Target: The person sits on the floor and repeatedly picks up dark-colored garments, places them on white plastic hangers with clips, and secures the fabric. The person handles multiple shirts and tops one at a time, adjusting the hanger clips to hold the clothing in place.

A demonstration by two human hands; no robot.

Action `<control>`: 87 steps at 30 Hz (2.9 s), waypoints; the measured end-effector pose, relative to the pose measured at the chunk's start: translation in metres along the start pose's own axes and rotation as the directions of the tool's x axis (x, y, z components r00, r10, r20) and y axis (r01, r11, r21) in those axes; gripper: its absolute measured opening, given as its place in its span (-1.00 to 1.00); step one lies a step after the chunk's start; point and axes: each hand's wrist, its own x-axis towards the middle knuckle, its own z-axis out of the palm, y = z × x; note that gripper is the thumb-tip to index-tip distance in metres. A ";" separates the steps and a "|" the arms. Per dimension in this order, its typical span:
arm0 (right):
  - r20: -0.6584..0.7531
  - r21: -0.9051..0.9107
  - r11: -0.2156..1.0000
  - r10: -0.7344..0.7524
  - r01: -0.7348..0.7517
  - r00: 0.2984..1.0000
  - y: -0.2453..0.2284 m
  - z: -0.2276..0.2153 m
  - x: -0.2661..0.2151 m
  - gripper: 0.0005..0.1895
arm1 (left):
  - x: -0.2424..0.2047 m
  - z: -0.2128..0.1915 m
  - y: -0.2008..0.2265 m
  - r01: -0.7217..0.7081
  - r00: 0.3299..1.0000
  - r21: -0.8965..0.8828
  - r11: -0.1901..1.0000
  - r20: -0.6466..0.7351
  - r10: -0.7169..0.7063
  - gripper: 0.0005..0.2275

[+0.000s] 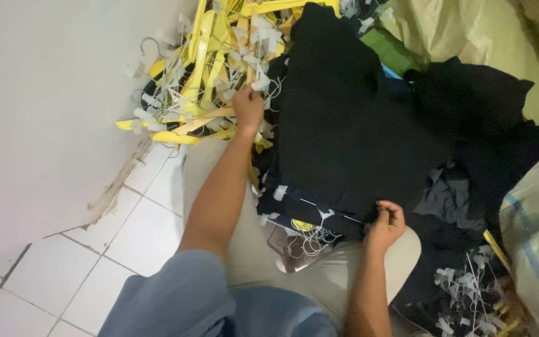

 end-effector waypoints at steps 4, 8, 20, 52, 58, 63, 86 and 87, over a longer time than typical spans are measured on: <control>-0.001 -0.023 1.000 -0.018 0.018 1.000 0.000 0.000 0.001 -0.85 | 0.003 -0.009 0.005 0.049 0.987 0.036 0.998 0.150 -0.054 -0.73; 0.007 -0.019 1.000 -0.009 0.009 1.000 0.001 -0.002 -0.002 -0.84 | 0.005 -0.009 0.001 -0.090 0.991 -0.026 0.996 0.100 0.092 -0.75; 0.173 -0.615 0.555 -0.598 0.560 0.783 -0.130 0.055 0.019 -0.93 | -0.001 0.010 -0.022 0.373 0.852 0.221 0.901 0.303 -0.427 -0.78; 0.579 0.194 0.981 -0.132 0.022 0.805 -0.012 0.418 0.122 -0.71 | 0.003 0.031 0.003 0.304 0.953 -0.058 0.951 0.015 -0.304 -0.82; 0.435 0.117 0.988 -0.139 0.097 0.890 -0.020 0.416 0.123 -0.88 | 0.009 0.018 0.013 0.408 0.912 -0.162 0.898 0.119 -0.393 -0.75; 0.429 0.201 0.957 0.108 -0.211 0.897 -0.028 0.416 0.141 -0.93 | 0.012 0.007 0.011 0.238 0.967 -0.108 0.965 0.119 -0.225 -0.76; 0.409 0.002 1.000 -0.018 0.019 0.912 -0.020 0.399 0.155 -0.75 | 0.023 -0.057 0.069 0.324 0.879 0.220 0.920 0.291 -0.379 -0.73; 0.430 -0.057 0.998 -0.002 0.030 0.903 -0.020 0.400 0.157 -0.72 | 0.027 -0.060 0.071 0.324 0.891 0.204 0.924 0.261 -0.370 -0.71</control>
